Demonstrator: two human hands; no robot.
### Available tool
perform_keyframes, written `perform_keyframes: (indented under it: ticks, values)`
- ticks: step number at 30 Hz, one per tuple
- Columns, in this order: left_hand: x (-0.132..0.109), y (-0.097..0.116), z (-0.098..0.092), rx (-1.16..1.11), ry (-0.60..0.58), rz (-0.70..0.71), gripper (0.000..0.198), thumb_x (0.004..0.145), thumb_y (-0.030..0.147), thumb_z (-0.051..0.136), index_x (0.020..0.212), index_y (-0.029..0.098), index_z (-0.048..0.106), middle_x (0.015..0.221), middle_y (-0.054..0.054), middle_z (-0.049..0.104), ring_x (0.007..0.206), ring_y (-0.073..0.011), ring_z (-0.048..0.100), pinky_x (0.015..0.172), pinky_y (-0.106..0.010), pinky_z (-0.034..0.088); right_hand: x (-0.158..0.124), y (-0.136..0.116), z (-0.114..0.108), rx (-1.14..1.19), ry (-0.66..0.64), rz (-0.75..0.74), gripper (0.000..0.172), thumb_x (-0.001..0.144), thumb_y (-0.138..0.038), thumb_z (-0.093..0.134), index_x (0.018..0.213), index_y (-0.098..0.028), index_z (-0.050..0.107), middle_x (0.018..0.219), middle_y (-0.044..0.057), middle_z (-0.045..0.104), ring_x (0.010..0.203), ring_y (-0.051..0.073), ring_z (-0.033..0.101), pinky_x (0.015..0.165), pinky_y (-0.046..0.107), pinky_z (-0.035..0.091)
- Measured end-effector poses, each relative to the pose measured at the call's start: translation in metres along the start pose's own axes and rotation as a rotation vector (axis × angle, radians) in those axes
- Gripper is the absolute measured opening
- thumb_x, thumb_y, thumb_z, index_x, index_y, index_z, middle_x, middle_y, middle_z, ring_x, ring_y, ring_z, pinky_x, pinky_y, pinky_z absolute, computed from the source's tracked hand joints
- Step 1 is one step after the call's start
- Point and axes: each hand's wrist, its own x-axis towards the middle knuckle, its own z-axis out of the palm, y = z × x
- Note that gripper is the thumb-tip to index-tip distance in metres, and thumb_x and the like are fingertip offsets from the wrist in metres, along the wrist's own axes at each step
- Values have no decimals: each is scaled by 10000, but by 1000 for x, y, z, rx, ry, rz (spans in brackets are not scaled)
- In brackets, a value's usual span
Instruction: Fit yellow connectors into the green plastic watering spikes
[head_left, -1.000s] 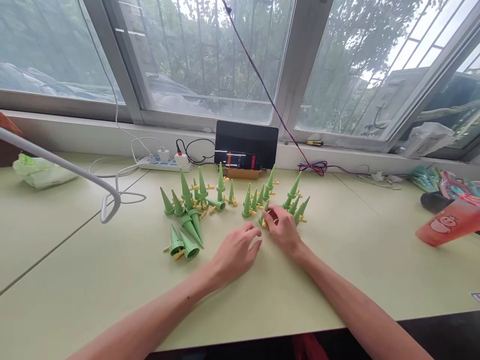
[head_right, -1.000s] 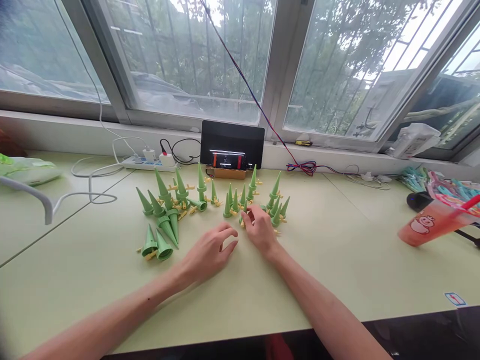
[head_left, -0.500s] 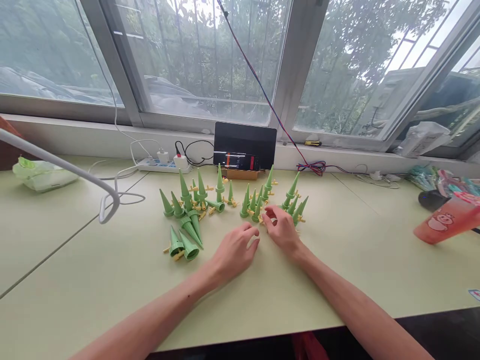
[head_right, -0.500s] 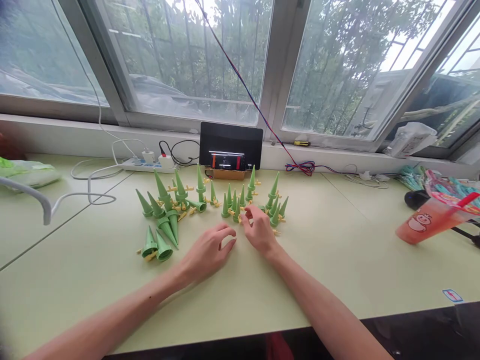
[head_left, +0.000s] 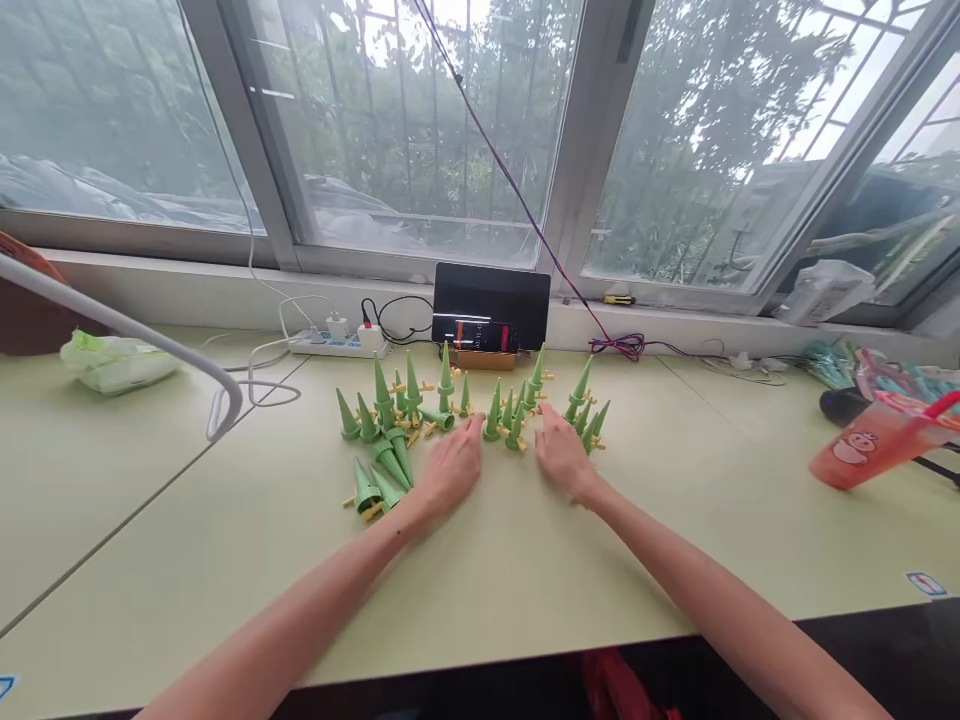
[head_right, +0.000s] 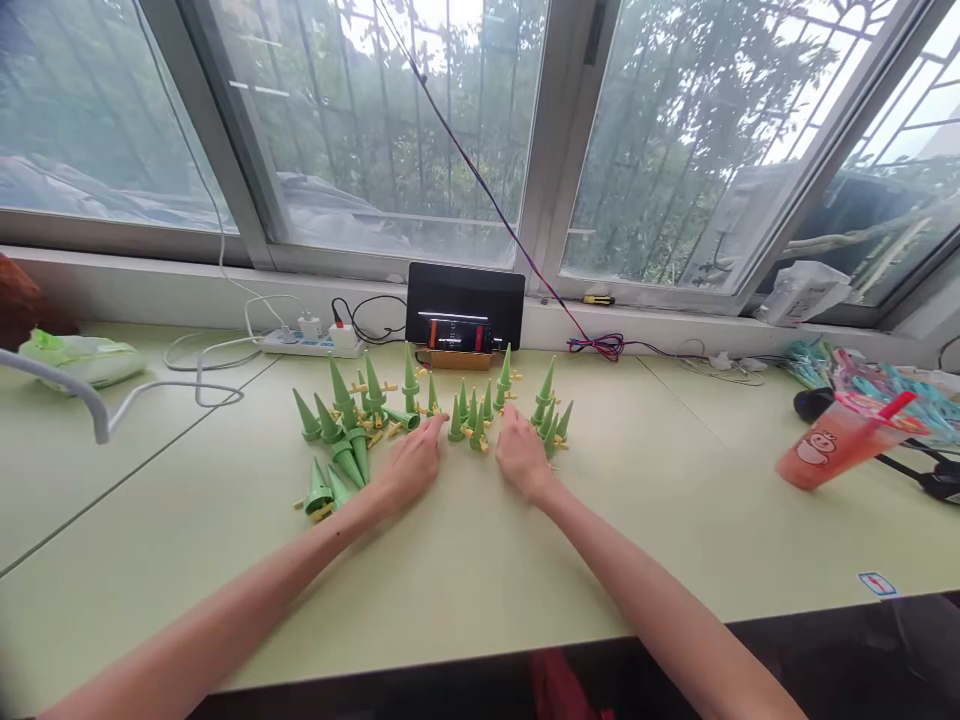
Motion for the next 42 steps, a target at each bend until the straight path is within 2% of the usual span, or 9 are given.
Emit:
perform_keyframes:
  ticks: [4, 8, 14, 18, 22, 28, 33, 39, 42]
  values:
    - [13, -3, -1, 24, -42, 18, 587, 766, -61, 378, 1288, 200, 450, 1177, -140, 659, 943, -248, 673, 744, -317, 452, 20, 0, 1, -19, -24, -3, 422, 846, -11, 467, 1256, -98, 515, 997, 168, 702, 880, 260, 677, 703, 307, 444]
    - [22, -2, -4, 66, -83, 29, 518, 767, -59, 403, 1216, 185, 486, 1122, -147, 663, 964, -248, 668, 764, -312, 462, 32, 0, 3, -52, -53, 5, 397, 816, 25, 464, 1184, -109, 530, 900, 145, 705, 797, 243, 673, 638, 287, 408]
    - [29, 1, -2, 122, -134, 15, 445, 820, -40, 413, 1214, 152, 487, 1067, -159, 654, 930, -258, 678, 782, -334, 482, 32, -4, 4, -130, -91, 48, 330, 830, 12, 478, 1121, -135, 528, 860, 116, 685, 744, 223, 659, 566, 270, 342]
    - [29, 2, -3, 130, -145, 15, 460, 847, -36, 395, 1269, 137, 454, 1049, -165, 653, 918, -260, 682, 769, -331, 484, 30, -6, 1, -178, -129, 70, 349, 849, 13, 471, 1162, -135, 512, 880, 102, 681, 764, 215, 656, 567, 268, 332]
    - [26, 2, -5, 118, -131, 10, 472, 852, -40, 365, 1294, 117, 418, 982, -160, 662, 853, -258, 685, 710, -319, 465, 30, -8, -1, -220, -167, 77, 360, 859, 13, 488, 1186, -139, 501, 920, 105, 682, 795, 207, 656, 574, 266, 330]
    - [20, 4, -8, 106, -93, -6, 509, 872, -19, 333, 1364, 109, 329, 897, -145, 674, 796, -243, 679, 647, -293, 422, 28, -14, -4, -291, -203, 62, 319, 819, 72, 462, 1020, -159, 552, 946, 105, 672, 803, 207, 652, 574, 270, 311]
    - [10, 6, -13, 119, -98, -16, 456, 894, 12, 332, 1338, 118, 346, 772, -100, 668, 681, -223, 669, 599, -274, 401, 22, -16, -9, -302, -216, 44, 312, 829, 79, 439, 977, -164, 569, 957, 98, 672, 813, 206, 659, 590, 260, 306]
    - [-12, 5, -21, 145, -105, 5, 483, 906, 53, 384, 1383, 100, 323, 746, -96, 658, 683, -246, 671, 595, -283, 396, -2, -13, -20, -242, -211, 54, 196, 929, -58, 454, 1011, -166, 596, 959, 101, 696, 855, 224, 678, 625, 256, 348]
    - [-24, 4, -25, 161, -110, 11, 433, 893, 51, 407, 1323, 105, 408, 717, -86, 636, 644, -251, 649, 569, -287, 372, -18, -15, -26, -187, -209, 58, 213, 953, -96, 449, 1085, -170, 599, 967, 93, 718, 913, 214, 685, 678, 251, 402]
